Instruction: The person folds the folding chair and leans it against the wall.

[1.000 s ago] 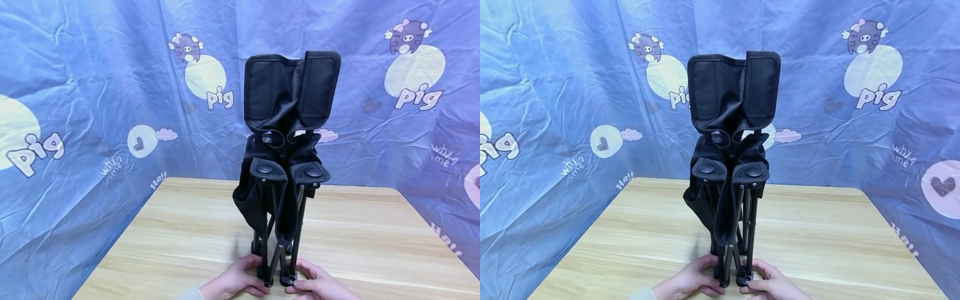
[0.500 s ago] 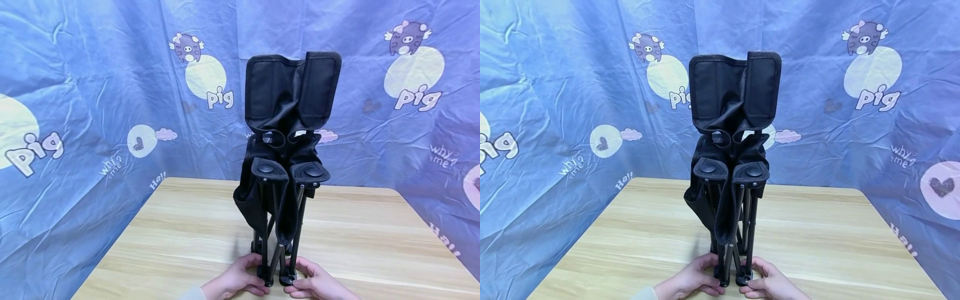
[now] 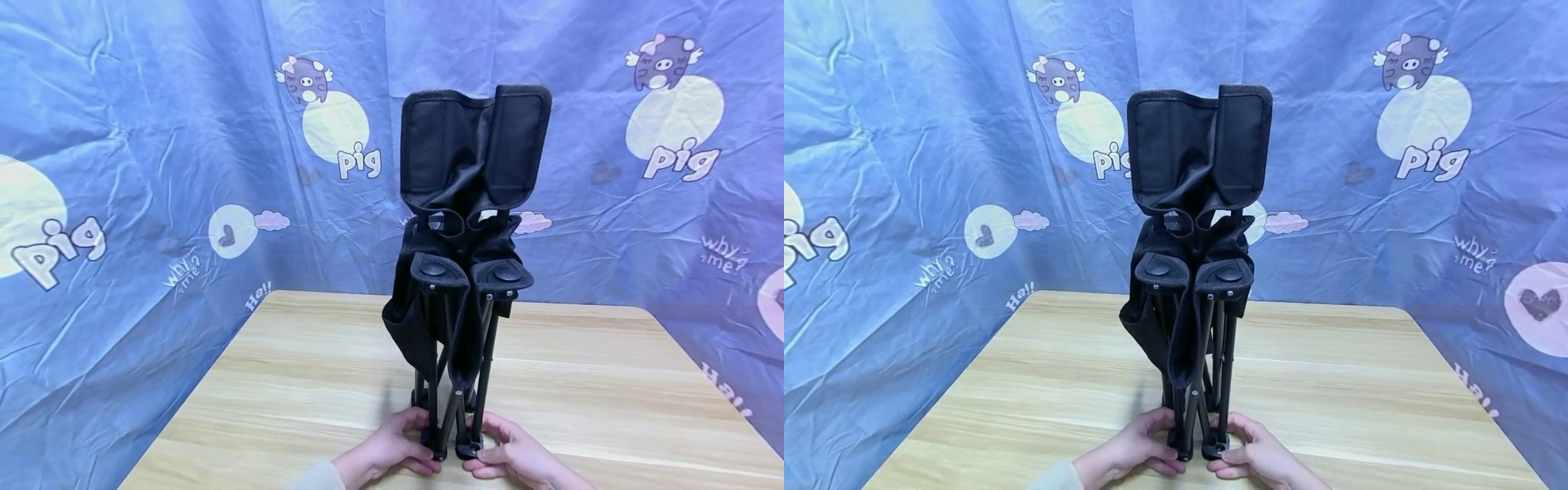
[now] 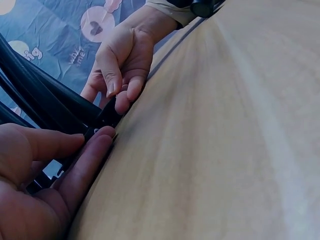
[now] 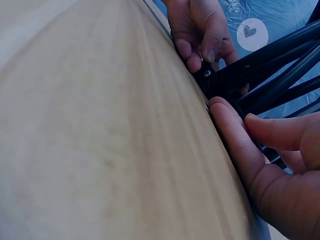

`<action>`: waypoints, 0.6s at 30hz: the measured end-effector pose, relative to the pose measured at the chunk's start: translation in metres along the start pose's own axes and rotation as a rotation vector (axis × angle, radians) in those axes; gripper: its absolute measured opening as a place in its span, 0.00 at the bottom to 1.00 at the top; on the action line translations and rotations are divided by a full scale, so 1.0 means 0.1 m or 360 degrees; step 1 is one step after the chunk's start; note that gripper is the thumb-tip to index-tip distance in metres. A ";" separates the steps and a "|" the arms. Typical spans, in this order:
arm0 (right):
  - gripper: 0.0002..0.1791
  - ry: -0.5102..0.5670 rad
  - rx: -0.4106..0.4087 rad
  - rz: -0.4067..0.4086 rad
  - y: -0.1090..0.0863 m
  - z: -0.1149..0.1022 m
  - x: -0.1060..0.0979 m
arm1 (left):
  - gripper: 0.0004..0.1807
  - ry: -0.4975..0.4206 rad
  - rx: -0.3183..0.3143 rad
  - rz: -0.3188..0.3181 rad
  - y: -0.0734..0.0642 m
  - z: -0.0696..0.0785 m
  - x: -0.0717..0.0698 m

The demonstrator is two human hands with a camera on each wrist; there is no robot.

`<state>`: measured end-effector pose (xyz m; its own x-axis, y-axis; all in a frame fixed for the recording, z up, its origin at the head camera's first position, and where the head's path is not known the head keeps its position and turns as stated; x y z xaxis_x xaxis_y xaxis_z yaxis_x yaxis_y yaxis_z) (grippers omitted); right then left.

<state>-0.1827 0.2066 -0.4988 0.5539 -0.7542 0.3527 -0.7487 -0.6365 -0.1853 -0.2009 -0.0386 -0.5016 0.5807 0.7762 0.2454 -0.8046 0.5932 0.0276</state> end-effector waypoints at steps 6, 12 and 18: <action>0.25 -0.0006 -0.0033 -0.0007 0.03 -0.01 -0.02 | 0.27 -0.0001 -0.0010 0.0023 0.03 0.01 -0.02; 0.24 -0.0019 -0.0054 -0.0005 0.06 -0.03 -0.04 | 0.28 0.0009 -0.0022 0.0064 0.07 0.00 -0.03; 0.24 -0.0022 -0.0059 0.0003 0.09 -0.05 -0.07 | 0.28 0.0022 -0.0030 0.0090 0.12 0.00 -0.05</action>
<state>-0.1948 0.2066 -0.4983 0.5573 -0.7577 0.3394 -0.7626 -0.6289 -0.1517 -0.2135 -0.0351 -0.5021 0.5362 0.8115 0.2325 -0.8337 0.5521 -0.0045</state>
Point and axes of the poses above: each hand's wrist, its own y-axis towards the middle knuckle, its own x-axis out of the palm, z = x × y, the point moved 2 cm from there along y, towards the middle knuckle, and after that the axes turned 5 degrees about x, right-handed, at the moved point
